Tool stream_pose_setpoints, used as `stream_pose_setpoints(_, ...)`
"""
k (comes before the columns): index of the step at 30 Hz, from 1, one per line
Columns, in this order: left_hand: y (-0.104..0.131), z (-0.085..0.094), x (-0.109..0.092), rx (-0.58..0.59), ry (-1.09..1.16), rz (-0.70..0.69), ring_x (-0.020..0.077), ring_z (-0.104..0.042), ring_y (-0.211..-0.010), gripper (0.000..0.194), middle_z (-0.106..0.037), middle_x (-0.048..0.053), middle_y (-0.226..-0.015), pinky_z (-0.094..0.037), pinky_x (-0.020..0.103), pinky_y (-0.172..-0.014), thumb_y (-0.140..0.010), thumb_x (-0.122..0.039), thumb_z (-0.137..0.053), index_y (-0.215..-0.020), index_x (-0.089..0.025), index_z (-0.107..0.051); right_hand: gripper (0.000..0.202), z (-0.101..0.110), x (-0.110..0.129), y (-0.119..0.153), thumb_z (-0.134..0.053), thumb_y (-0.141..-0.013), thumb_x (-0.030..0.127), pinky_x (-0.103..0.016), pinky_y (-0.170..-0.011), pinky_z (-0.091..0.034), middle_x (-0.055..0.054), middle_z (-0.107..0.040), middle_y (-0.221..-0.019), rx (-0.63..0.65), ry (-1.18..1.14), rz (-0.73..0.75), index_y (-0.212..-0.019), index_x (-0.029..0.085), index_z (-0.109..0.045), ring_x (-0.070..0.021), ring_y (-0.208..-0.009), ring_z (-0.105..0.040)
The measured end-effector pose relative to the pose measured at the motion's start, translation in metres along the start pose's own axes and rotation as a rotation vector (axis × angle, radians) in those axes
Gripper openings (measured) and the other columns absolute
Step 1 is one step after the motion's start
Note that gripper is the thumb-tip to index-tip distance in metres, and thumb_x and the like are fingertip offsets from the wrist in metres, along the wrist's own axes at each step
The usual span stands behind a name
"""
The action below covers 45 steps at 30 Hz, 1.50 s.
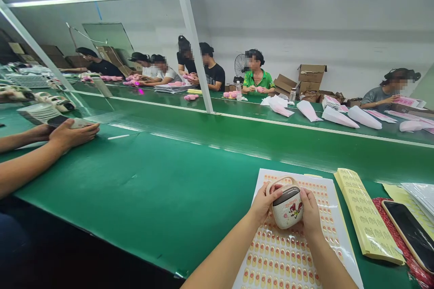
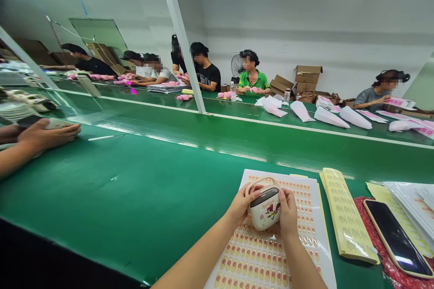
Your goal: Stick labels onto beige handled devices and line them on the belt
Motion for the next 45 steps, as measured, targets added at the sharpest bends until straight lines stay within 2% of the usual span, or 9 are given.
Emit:
stream_pose_setpoints(14,-0.0011,-0.0004,-0.0011,0.003,-0.001,-0.002,0.0178,-0.056,-0.078,0.044,-0.062,0.005,-0.080,-0.042,0.029,-0.074,-0.043,-0.037,-0.082,-0.076,-0.015,-0.064,0.040,0.0005,0.0029,0.0001,-0.062,-0.059,0.057,-0.026,-0.059,-0.041,0.002,-0.058,-0.072,0.008,0.035,0.038,-0.076,0.021,-0.055,-0.0161,-0.069,-0.050)
stream_pose_setpoints(34,-0.0023,0.0003,0.0018,0.012,0.025,-0.006,0.0167,-0.055,-0.076,0.042,-0.059,0.003,-0.078,-0.042,0.028,-0.072,-0.045,-0.035,-0.082,-0.078,-0.016,-0.063,0.039,-0.0006,0.0032,0.0007,-0.062,-0.059,0.057,-0.026,-0.051,-0.041,0.001,-0.058,-0.070,0.000,0.045,0.011,-0.074,0.021,-0.054,-0.0160,-0.063,-0.051)
stream_pose_setpoints(45,-0.0002,-0.0006,-0.0005,-0.008,0.029,0.002,0.0165,-0.056,-0.077,0.042,-0.061,0.003,-0.079,-0.042,0.028,-0.073,-0.044,-0.036,-0.082,-0.075,-0.015,-0.063,0.036,0.0006,0.0014,-0.0001,-0.061,-0.061,0.055,-0.026,-0.055,-0.041,0.002,-0.058,-0.071,0.004,0.038,0.009,-0.076,0.022,-0.055,-0.0160,-0.066,-0.051)
Point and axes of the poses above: each hand's wrist, its own y-axis away from the middle knuckle, its own z-axis out of the back of the hand, x = y × z, the point moved 9 cm from there along -y, towards the middle knuckle
